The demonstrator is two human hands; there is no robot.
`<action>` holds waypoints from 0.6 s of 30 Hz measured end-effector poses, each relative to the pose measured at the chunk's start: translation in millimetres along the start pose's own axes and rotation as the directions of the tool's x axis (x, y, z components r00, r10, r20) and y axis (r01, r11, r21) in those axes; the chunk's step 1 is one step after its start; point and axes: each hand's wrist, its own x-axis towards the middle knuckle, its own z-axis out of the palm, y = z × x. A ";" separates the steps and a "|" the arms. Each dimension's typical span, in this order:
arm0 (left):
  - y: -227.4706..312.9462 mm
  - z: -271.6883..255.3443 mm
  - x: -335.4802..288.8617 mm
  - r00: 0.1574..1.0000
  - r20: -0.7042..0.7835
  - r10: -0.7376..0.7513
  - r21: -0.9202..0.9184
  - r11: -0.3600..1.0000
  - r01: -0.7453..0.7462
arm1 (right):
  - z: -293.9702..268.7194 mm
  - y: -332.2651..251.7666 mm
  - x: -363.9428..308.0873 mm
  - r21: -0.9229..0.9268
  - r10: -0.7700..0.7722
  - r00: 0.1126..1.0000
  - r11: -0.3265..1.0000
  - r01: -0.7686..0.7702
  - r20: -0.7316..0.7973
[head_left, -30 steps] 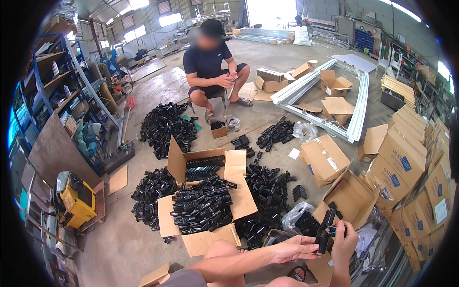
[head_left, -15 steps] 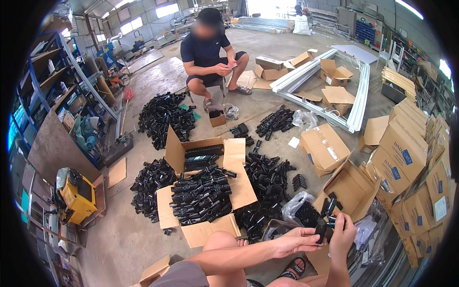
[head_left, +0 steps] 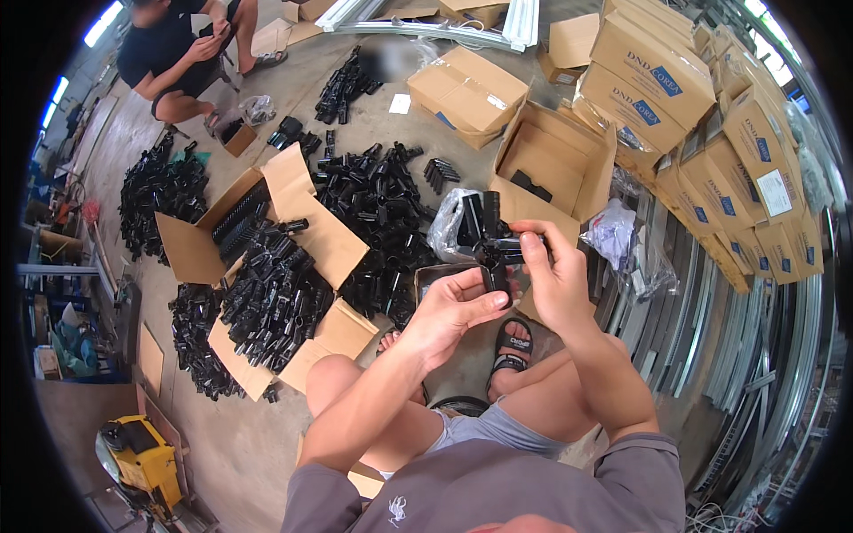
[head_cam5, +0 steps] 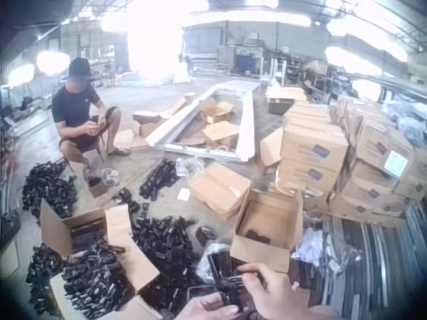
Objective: The person picks up black plastic connector components from boxes on the floor, fits them together by hand, and places the assembled parts into a different box.
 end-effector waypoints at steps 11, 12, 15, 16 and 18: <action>10.6 -8.0 6.9 0.967 -0.191 0.167 0.022 0.986 -0.165 | 11.7 9.4 2.3 0.073 -0.172 0.969 0.980 0.188 -0.177; 9.2 -19.8 10.7 0.957 -0.199 0.212 0.040 0.977 -0.208 | 25.2 -0.7 1.8 0.239 -0.171 0.963 0.946 0.220 -0.208; 12.1 -45.6 12.3 0.939 -0.183 0.290 -0.135 0.939 -0.317 | 67.2 -46.8 12.5 -0.021 -0.747 0.624 0.645 0.764 -0.231; 7.7 -51.1 13.9 0.938 -0.182 0.296 -0.133 0.938 -0.322 | 95.9 -65.9 0.6 -0.190 -0.754 0.550 0.636 0.748 -0.359; 8.6 -53.7 8.3 0.928 -0.207 0.311 -0.057 0.943 -0.329 | 136.4 -109.1 -0.6 0.176 -0.937 0.343 0.328 0.928 -0.063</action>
